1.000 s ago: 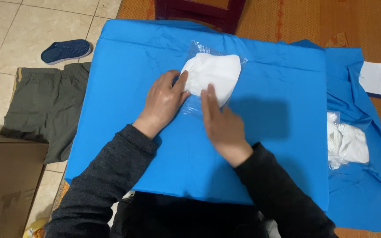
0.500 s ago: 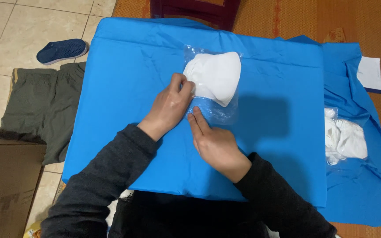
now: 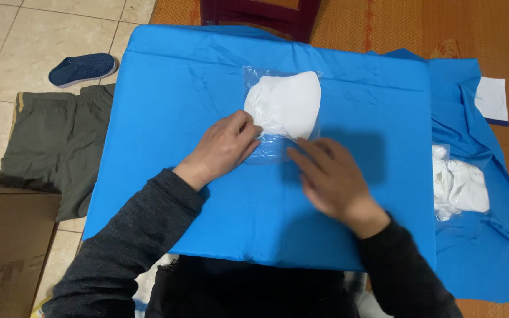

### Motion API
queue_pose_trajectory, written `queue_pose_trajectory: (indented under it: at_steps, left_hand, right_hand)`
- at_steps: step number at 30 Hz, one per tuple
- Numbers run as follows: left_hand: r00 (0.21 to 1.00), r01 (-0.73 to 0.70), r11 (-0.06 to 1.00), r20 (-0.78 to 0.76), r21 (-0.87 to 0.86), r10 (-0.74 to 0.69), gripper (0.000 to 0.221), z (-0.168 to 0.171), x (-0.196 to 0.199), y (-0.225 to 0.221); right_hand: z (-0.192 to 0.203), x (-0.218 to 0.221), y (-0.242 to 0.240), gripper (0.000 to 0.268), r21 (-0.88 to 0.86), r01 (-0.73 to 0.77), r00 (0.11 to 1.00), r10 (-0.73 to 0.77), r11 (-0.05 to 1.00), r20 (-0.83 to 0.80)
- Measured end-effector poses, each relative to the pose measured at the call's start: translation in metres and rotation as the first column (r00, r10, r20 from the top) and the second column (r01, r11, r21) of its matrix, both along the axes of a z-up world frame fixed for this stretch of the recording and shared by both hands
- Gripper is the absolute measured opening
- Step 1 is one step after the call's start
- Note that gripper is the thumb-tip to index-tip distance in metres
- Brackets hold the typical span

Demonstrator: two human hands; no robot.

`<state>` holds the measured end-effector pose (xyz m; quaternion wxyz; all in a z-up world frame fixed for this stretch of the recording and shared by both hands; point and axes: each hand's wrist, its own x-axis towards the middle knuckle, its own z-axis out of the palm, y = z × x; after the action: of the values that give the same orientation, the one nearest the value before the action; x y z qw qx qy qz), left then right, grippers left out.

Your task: Sorting and packaging fabric face masks into plastic bags

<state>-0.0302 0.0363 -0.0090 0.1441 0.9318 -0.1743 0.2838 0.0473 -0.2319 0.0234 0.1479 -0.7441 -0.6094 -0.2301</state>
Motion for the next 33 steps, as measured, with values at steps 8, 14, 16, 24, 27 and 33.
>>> queue_pose_trajectory:
  at_steps: [8, 14, 16, 24, 27, 33]
  left_hand:
    - [0.987, 0.116, 0.99, -0.102, -0.085, -0.125, 0.036, 0.013, -0.01, 0.014]
    - [0.989, 0.102, 0.991, -0.102, -0.087, -0.111, 0.057, 0.011, -0.014, 0.013]
    - [0.994, 0.081, 0.993, -0.065, -0.088, -0.087, 0.036, -0.005, -0.004, 0.015]
    - [0.892, -0.326, 0.808, -0.442, -0.49, 0.092, 0.02, -0.009, 0.023, 0.008]
    - [0.834, -0.412, 0.752, -0.545, -0.515, 0.083, 0.036, 0.016, 0.028, 0.009]
    - [0.648, -0.588, 0.491, -0.738, -0.643, -0.19, 0.076, 0.018, 0.044, 0.009]
  right_hand:
    - [-0.034, 0.033, -0.03, 0.036, -0.094, 0.021, 0.984, -0.037, 0.995, -0.175]
    - [-0.027, 0.052, -0.017, 0.015, -0.014, 0.216, 0.709, -0.167, 0.976, -0.685]
    - [-0.009, 0.049, -0.006, 0.019, -0.027, 0.316, 0.52, -0.197, 0.949, -0.831]
    - [-0.005, 0.058, 0.018, 0.006, -0.208, 0.47, 0.261, -0.36, 0.858, -0.896]
    - [0.008, 0.055, 0.022, 0.001, -0.288, 0.472, 0.171, -0.407, 0.833, -0.897]
    - [-0.008, 0.06, 0.016, 0.017, -0.272, 0.502, 0.187, -0.41, 0.821, -0.893]
